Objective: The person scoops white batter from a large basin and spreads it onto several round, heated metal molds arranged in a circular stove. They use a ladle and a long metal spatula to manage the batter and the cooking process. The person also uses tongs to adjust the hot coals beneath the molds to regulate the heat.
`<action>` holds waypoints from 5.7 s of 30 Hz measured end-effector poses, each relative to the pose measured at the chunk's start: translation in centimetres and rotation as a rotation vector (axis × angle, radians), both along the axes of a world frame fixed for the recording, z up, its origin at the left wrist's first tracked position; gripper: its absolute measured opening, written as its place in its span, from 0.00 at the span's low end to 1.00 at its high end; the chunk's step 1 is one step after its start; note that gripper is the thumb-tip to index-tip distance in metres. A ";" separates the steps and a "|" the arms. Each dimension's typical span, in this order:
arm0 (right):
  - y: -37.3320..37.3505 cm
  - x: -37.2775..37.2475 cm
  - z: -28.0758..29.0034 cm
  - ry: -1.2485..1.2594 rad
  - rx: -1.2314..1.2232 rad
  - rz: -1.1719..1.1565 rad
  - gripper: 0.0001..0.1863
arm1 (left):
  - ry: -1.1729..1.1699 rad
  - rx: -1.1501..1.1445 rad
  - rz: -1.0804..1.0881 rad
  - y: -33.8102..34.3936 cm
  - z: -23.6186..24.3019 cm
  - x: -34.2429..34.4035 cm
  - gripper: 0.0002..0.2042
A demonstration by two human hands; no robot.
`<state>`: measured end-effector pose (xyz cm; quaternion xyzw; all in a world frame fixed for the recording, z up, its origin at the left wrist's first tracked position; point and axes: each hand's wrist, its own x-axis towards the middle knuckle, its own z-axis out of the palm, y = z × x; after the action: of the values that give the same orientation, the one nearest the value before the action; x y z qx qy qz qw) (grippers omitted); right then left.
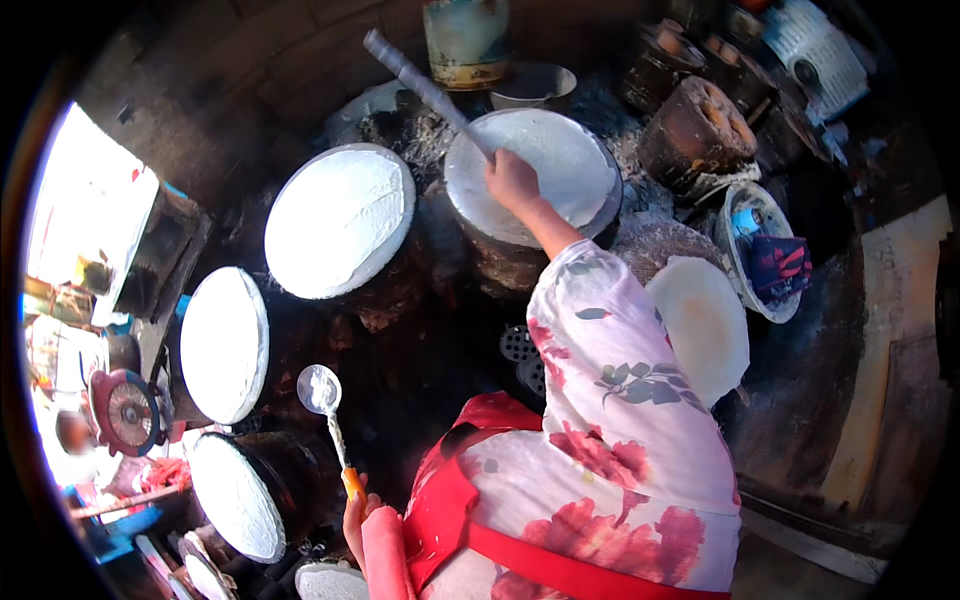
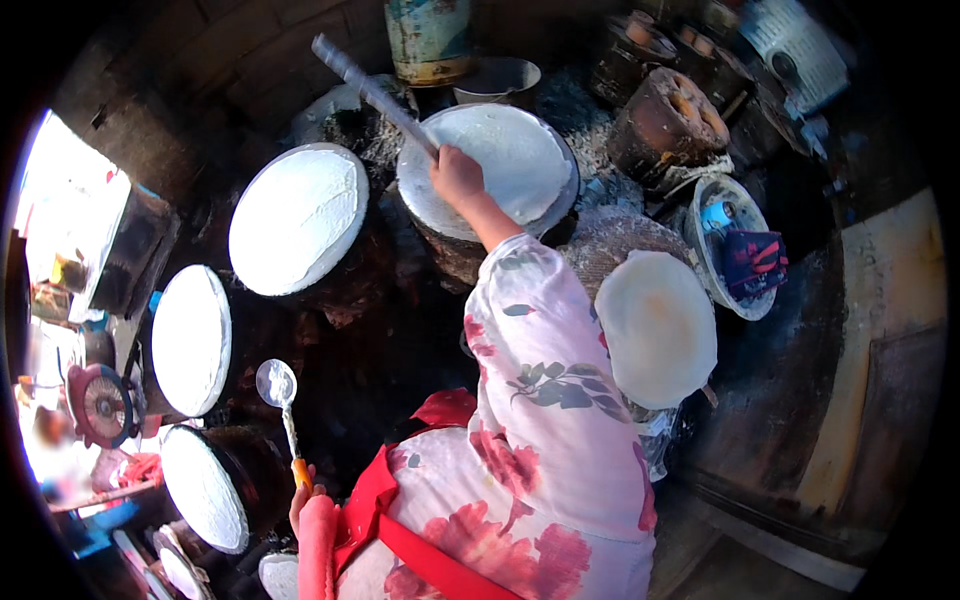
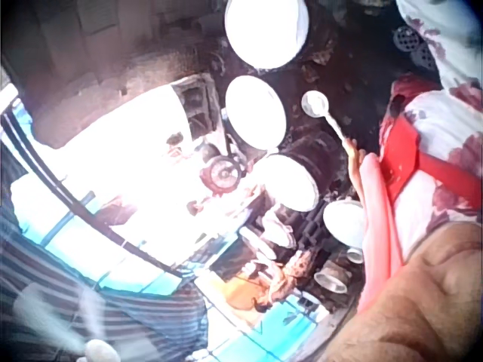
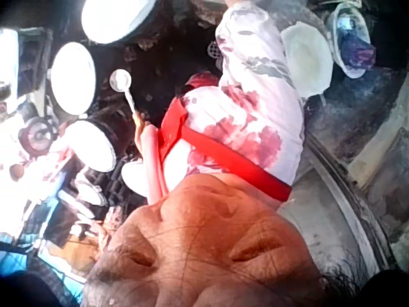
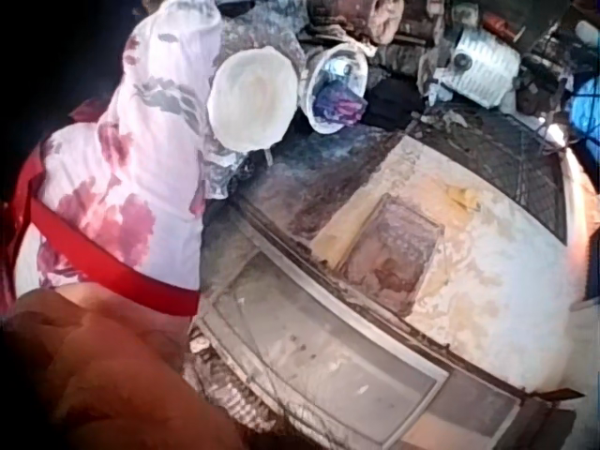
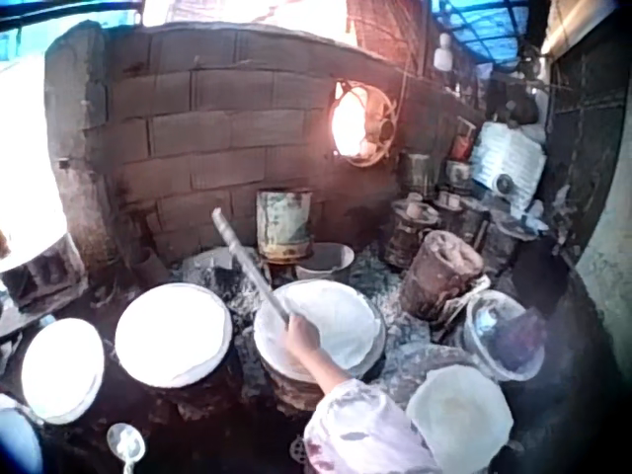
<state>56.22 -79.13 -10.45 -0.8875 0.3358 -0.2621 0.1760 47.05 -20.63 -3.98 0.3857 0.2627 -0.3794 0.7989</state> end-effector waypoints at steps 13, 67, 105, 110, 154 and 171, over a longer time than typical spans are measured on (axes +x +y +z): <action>-4.4 -34.8 16.7 -1.442 0.320 -0.671 0.22 | 0.066 -0.065 -0.496 -7.2 -1.8 6.3 0.21; 41.1 -17.5 -5.0 0.525 -0.136 1.884 0.10 | 0.471 1.001 0.874 22.7 -14.3 -53.3 0.15; 55.7 -32.0 -4.8 0.558 0.013 2.024 0.18 | -0.992 -0.523 1.473 16.7 11.3 -62.0 0.20; 56.6 -33.0 -5.3 0.547 0.029 2.094 0.18 | -1.157 0.069 1.500 18.5 6.5 -66.1 0.18; 51.9 -32.6 -6.4 0.582 0.550 1.505 0.16 | -0.274 0.843 1.286 31.3 0.4 -52.1 0.12; 36.9 -27.5 -4.6 0.227 1.189 0.832 0.13 | -0.311 -0.797 0.304 14.6 11.3 -19.2 0.23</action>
<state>28.69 -42.19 -15.06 -0.7179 0.0726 0.1464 0.6767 27.81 -5.99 7.30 0.0577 0.0266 -0.2670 0.9616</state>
